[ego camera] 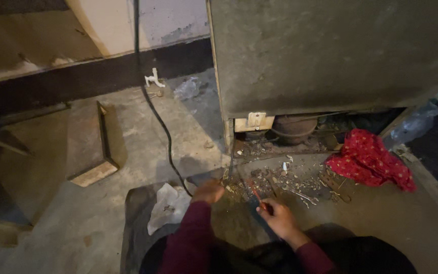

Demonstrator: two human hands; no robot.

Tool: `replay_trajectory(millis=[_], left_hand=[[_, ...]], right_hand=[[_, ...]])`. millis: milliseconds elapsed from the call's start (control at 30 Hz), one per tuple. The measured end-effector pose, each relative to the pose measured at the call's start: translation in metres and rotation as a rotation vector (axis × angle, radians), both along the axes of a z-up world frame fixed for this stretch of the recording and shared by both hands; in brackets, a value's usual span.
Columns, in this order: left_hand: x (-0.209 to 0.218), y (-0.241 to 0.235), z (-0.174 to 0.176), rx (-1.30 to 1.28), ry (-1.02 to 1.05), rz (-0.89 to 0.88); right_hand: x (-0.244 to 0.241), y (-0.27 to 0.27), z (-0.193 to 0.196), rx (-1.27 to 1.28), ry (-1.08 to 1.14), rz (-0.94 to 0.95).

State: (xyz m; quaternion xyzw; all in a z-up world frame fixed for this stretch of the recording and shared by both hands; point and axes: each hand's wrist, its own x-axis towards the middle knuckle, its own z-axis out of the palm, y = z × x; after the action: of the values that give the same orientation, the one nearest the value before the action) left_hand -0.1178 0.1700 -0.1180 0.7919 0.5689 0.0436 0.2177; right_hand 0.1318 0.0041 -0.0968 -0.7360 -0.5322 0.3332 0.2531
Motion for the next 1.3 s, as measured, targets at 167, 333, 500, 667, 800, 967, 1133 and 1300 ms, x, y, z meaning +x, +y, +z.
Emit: replay_trajectory(millis=[167, 333, 500, 667, 800, 967, 1133, 1300], left_hand=[[-0.009, -0.011, 0.087, -0.065, 0.39, 0.327], [-0.031, -0.022, 0.105, -0.255, 0.529, 0.075], [-0.021, -0.017, 0.041, -0.3, -0.115, -0.035], [0.031, -0.03, 0.014, -0.581, -0.531, 0.096], [0.04, -0.047, 0.04, -0.897, -0.967, 0.148], [0.046, -0.058, 0.066, -1.042, -1.059, 0.378], [0.05, -0.059, 0.067, -0.916, -1.088, 0.39], [0.059, -0.056, 0.049, -0.839, -0.997, 0.524]], right_hand=[[-0.002, 0.0, 0.01, 0.14, 0.032, 0.052], [-0.002, 0.001, 0.012, -0.115, 0.035, 0.021], [-0.002, 0.004, 0.001, 0.1, 0.04, -0.027], [0.004, 0.007, -0.008, 0.148, 0.053, -0.061], [0.004, 0.004, -0.006, 0.116, 0.045, -0.117], [0.004, 0.006, -0.001, 0.081, 0.013, -0.087], [0.006, 0.005, -0.002, 0.031, 0.036, -0.133], [0.006, 0.006, -0.003, -0.009, 0.082, -0.139]])
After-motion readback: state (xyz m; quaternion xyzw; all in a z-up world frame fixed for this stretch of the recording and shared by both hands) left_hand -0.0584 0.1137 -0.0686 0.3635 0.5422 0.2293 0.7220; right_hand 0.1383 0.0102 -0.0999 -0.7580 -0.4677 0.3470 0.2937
